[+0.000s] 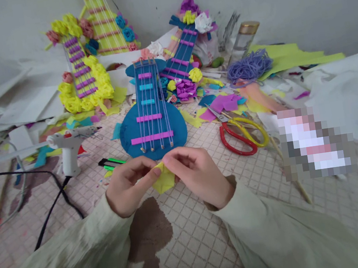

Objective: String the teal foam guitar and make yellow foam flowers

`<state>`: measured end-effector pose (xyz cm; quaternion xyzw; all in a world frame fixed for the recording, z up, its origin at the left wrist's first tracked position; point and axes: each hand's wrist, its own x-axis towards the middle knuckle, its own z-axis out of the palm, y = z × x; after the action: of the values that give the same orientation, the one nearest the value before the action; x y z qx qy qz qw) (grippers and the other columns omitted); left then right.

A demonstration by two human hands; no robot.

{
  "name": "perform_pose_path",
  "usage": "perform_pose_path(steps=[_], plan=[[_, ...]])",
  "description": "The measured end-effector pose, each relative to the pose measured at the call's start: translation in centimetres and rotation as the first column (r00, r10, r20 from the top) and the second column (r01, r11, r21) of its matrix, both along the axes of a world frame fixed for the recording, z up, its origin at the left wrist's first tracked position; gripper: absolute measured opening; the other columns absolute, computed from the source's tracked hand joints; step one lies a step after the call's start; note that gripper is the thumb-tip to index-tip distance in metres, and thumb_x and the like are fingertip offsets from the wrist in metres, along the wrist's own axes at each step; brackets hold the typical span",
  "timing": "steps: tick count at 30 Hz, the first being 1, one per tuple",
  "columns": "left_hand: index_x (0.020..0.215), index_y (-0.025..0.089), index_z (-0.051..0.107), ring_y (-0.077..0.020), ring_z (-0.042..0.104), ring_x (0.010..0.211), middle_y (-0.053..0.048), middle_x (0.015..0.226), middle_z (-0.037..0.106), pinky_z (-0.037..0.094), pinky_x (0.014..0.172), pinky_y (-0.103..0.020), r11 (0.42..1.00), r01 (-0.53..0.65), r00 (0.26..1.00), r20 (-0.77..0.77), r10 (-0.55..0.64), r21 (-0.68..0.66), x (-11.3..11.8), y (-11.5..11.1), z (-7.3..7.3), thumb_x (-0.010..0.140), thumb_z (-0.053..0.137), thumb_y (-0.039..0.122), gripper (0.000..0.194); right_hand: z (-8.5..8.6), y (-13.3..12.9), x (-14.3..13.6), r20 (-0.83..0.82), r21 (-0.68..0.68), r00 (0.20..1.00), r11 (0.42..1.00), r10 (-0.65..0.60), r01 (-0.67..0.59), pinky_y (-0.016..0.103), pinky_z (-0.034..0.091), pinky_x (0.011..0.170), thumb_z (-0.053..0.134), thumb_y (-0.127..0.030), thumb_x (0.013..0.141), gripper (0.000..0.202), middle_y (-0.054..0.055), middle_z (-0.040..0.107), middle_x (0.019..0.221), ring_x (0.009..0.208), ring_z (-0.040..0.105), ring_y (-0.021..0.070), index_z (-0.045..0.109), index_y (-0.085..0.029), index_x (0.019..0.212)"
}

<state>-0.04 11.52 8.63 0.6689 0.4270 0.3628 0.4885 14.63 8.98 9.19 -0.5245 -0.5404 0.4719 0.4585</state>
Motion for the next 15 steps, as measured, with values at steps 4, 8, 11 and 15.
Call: perform_pose_path(steps=[4, 8, 11, 15], plan=[[0.060, 0.013, 0.057, -0.0105, 0.048, 0.048, -0.002, 0.053, 0.055, 0.040, 0.046, -0.022, 1.000, 0.005, 1.000, -0.003, -0.005, 0.017, -0.05, -0.05, -0.13, 0.069, 0.055, 0.027, 0.017, 0.01, 0.00, 0.03, 0.014, 0.026, 1.000, 1.000, 0.015, -0.015, 0.021, 0.045, 0.052, 0.060, -0.024, 0.072, 0.009, 0.000, 0.060, 0.066, 0.059, 0.054, 0.0094, 0.061, -0.016, 0.070], [0.060, 0.013, 0.057, -0.0106, 0.048, 0.048, -0.002, 0.052, 0.055, 0.041, 0.047, -0.022, 0.999, 0.022, 1.000, -0.015, -0.021, 0.030, -0.03, -0.13, -0.16, 0.070, 0.055, 0.026, 0.017, -0.12, 0.05, -0.03, 0.032, 0.035, 0.999, 0.999, 0.019, -0.020, 0.019, 0.044, 0.053, 0.059, -0.022, 0.073, 0.008, -0.001, 0.060, 0.065, 0.059, 0.054, 0.0085, 0.060, -0.015, 0.069], [0.060, 0.012, 0.057, -0.0105, 0.048, 0.049, -0.002, 0.053, 0.054, 0.041, 0.047, -0.022, 0.999, 0.032, 0.999, -0.027, -0.031, 0.040, 0.02, -0.12, -0.11, 0.070, 0.054, 0.026, 0.017, -0.21, 0.08, -0.06, 0.053, 0.037, 0.998, 0.999, 0.024, -0.026, 0.019, 0.044, 0.052, 0.058, -0.022, 0.074, 0.009, -0.001, 0.059, 0.065, 0.059, 0.053, 0.0081, 0.059, -0.015, 0.068], [0.060, 0.013, 0.056, -0.0106, 0.049, 0.049, -0.002, 0.053, 0.054, 0.041, 0.048, -0.022, 0.998, 0.032, 0.999, -0.039, -0.030, 0.049, 0.04, -0.13, -0.11, 0.070, 0.054, 0.026, 0.017, -0.31, 0.09, -0.04, 0.052, 0.030, 0.998, 0.999, 0.026, -0.027, 0.019, 0.044, 0.052, 0.058, -0.023, 0.074, 0.010, -0.001, 0.058, 0.065, 0.059, 0.053, 0.0080, 0.059, -0.016, 0.069]])
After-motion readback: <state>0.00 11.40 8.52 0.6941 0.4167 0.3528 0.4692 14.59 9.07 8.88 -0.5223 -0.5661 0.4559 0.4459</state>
